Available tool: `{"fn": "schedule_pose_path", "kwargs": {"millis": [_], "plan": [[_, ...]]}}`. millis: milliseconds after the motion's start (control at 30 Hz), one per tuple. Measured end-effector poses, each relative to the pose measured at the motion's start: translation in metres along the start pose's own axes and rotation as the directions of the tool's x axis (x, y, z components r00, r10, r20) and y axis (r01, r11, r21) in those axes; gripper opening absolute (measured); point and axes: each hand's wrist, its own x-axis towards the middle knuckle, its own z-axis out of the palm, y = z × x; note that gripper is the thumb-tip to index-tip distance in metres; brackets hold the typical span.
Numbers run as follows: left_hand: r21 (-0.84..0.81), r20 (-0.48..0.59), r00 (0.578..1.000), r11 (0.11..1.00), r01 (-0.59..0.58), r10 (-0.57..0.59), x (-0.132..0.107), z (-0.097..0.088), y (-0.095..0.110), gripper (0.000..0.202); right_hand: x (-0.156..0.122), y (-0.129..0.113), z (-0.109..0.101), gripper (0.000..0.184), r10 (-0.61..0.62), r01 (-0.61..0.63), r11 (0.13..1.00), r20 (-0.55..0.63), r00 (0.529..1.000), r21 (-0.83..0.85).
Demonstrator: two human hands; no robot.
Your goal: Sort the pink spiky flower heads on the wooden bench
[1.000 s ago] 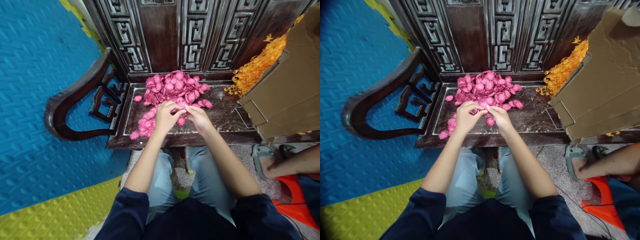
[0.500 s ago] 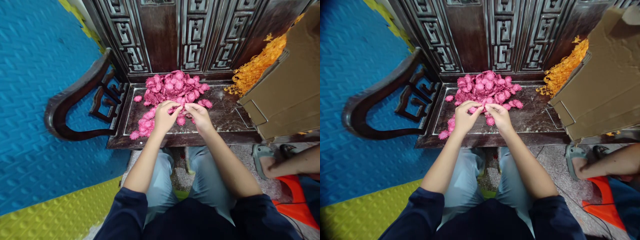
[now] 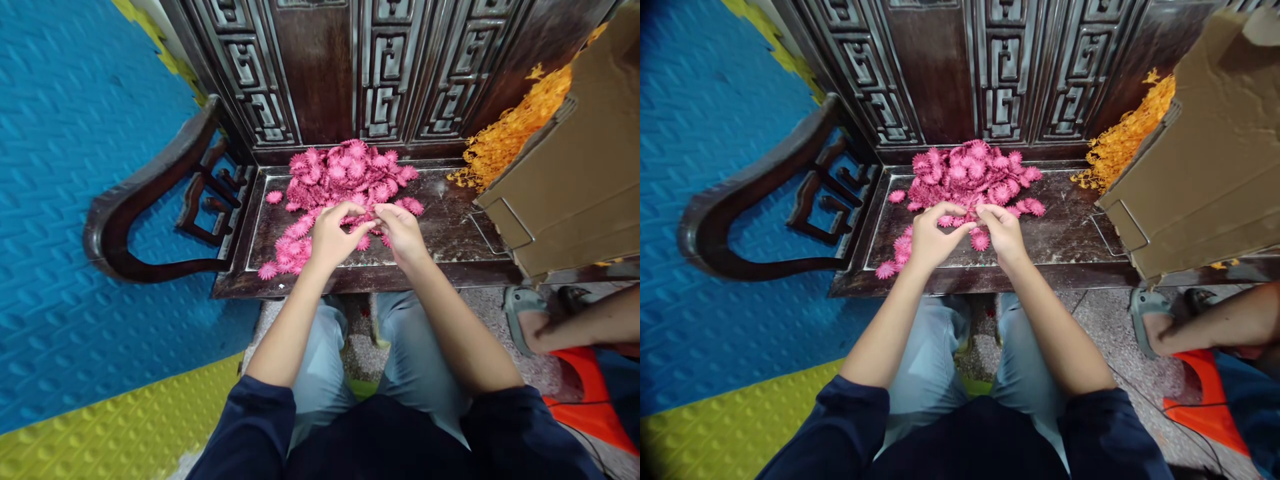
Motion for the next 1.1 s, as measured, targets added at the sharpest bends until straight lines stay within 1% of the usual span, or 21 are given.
{"fn": "schedule_pose_path", "kwargs": {"millis": [100,167,333,467,533,700,767,933,1100], "plan": [[0.015,0.023,1.000,1.000,-0.008,0.008,0.0001,0.0007,-0.0003,0.010,0.0007,-0.0005,-0.0001,0.014,0.020,-0.020,1.000,-0.010,1.000,0.002],[0.011,0.019,1.000,1.000,-0.006,0.006,0.0004,0.0012,-0.0015,0.006,0.0003,-0.0012,0.0002,0.012,0.019,-0.018,1.000,-0.025,1.000,0.010],[0.008,-0.037,0.997,0.998,-0.066,0.067,0.0019,0.0018,-0.0055,0.008,-0.0003,-0.0008,-0.0001,0.015,-0.005,0.005,1.000,-0.050,0.999,-0.011],[0.003,-0.038,0.996,0.997,-0.077,0.077,0.0020,0.0026,-0.0056,0.008,0.0003,0.0007,-0.0008,0.022,-0.024,0.022,0.999,-0.055,0.998,-0.050],[-0.030,-0.034,0.998,0.998,-0.053,0.052,0.0015,0.0031,-0.0050,0.009,-0.0002,0.0003,-0.0005,0.022,-0.039,0.037,0.998,-0.036,0.999,-0.046],[-0.193,-0.065,0.993,0.977,0.088,-0.102,0.0005,0.0044,-0.0045,0.012,-0.0032,-0.0025,0.0008,0.018,-0.134,0.138,0.988,0.060,0.989,-0.071],[-0.256,-0.067,0.987,0.959,0.122,-0.144,0.0006,0.0046,-0.0042,0.013,-0.0037,-0.0027,0.0004,0.018,-0.164,0.172,0.981,0.088,0.982,-0.090],[-0.382,-0.035,0.982,0.910,0.159,-0.186,0.0007,0.0047,-0.0023,0.014,-0.0035,-0.0021,-0.0005,0.021,-0.220,0.234,0.962,0.109,0.969,-0.137],[-0.483,0.007,0.974,0.852,0.201,-0.226,0.0013,0.0044,-0.0050,0.016,-0.0033,-0.0023,-0.0002,0.024,-0.214,0.228,0.965,0.117,0.970,-0.132]]}}
